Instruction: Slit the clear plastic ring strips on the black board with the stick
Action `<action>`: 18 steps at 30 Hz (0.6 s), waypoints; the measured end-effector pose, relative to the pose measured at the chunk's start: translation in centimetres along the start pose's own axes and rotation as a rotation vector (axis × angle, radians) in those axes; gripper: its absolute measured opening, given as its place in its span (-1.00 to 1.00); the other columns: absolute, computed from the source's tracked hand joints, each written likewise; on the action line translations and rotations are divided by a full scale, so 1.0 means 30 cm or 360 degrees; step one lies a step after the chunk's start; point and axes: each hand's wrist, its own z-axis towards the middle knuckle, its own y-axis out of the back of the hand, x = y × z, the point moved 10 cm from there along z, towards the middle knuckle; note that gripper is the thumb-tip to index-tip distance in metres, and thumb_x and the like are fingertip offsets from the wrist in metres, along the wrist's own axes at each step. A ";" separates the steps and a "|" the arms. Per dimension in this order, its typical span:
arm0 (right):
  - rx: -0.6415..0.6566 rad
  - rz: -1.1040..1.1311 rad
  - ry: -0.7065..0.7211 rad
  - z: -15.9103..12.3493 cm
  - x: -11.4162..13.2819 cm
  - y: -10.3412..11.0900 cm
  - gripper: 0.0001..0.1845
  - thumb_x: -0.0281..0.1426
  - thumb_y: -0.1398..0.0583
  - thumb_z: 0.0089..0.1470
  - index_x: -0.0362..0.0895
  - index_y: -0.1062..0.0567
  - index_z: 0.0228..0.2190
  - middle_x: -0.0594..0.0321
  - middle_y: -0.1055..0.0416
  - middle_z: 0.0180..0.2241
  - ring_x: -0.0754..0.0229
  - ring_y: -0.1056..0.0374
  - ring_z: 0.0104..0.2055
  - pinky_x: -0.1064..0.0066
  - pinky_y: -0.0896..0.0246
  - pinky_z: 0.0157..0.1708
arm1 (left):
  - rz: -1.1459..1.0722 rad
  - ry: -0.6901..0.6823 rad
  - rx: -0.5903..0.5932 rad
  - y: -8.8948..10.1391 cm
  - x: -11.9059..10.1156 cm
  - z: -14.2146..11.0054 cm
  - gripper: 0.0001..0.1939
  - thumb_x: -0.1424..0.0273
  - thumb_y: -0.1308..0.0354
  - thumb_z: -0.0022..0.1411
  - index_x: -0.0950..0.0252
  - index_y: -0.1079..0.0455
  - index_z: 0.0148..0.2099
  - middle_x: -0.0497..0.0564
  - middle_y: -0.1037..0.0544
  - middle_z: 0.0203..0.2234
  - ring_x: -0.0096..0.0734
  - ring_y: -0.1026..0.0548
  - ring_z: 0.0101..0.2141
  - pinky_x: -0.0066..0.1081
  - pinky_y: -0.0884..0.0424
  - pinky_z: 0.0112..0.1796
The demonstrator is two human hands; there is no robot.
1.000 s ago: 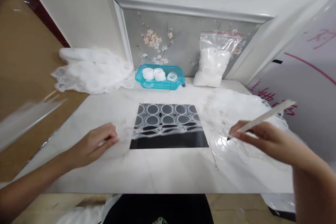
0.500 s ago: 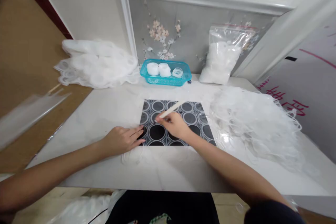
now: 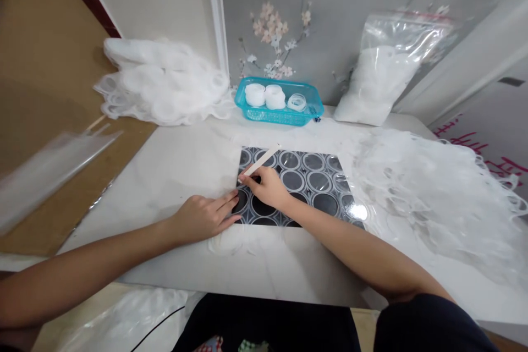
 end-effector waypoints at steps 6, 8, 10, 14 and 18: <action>0.0025 -0.0111 0.0081 -0.004 0.024 -0.008 -0.71 -0.17 -0.16 0.19 -0.11 -0.51 -0.40 0.19 -0.54 -0.42 0.10 -0.46 -0.34 0.29 -0.35 -0.31 | -0.0129 0.0111 0.0096 -0.013 0.020 0.005 -0.54 0.15 0.06 0.39 0.39 -0.43 0.05 0.24 -0.52 0.01 -0.30 -0.59 -0.46 -0.42 -0.31 -0.64; 0.0036 -0.0171 0.0199 -0.013 0.047 -0.008 -0.74 -0.21 -0.14 0.22 -0.10 -0.52 -0.39 0.18 -0.55 -0.37 0.09 -0.47 -0.28 0.25 -0.37 -0.23 | -0.0220 0.0175 0.0123 -0.020 0.032 0.005 -0.54 0.14 0.06 0.39 0.38 -0.42 0.07 0.23 -0.53 0.01 -0.26 -0.60 -0.38 -0.41 -0.36 -0.60; 0.0056 -0.0304 0.0370 -0.030 0.073 -0.011 -0.77 -0.29 -0.11 0.25 -0.09 -0.53 -0.35 0.16 -0.57 -0.30 0.02 -0.45 -0.11 0.16 -0.35 -0.09 | -0.0280 0.0232 0.0131 -0.027 0.042 0.004 -0.53 0.14 0.05 0.38 0.37 -0.42 0.09 0.21 -0.54 0.00 -0.23 -0.60 -0.32 -0.40 -0.40 -0.56; 0.0204 -0.0819 0.0706 -0.089 0.105 -0.057 -0.77 -0.42 -0.07 0.27 -0.04 -0.53 -0.22 0.19 -0.57 -0.14 -0.07 -0.15 0.26 -0.13 -0.02 0.20 | -0.0381 0.0291 0.0143 -0.041 0.050 0.001 -0.52 0.12 0.02 0.36 0.35 -0.39 0.12 0.17 -0.54 0.00 -0.22 -0.61 -0.30 -0.40 -0.43 -0.52; 0.0283 -0.1140 0.0876 -0.126 0.119 -0.102 -0.80 -0.44 -0.11 0.24 -0.01 -0.52 -0.19 0.21 -0.55 -0.09 -0.08 -0.12 0.27 -0.20 0.20 0.26 | -0.0528 0.0384 0.0180 -0.049 0.070 0.000 -0.54 0.12 -0.03 0.33 0.31 -0.41 0.11 0.15 -0.53 0.02 -0.21 -0.61 -0.24 -0.37 -0.49 -0.43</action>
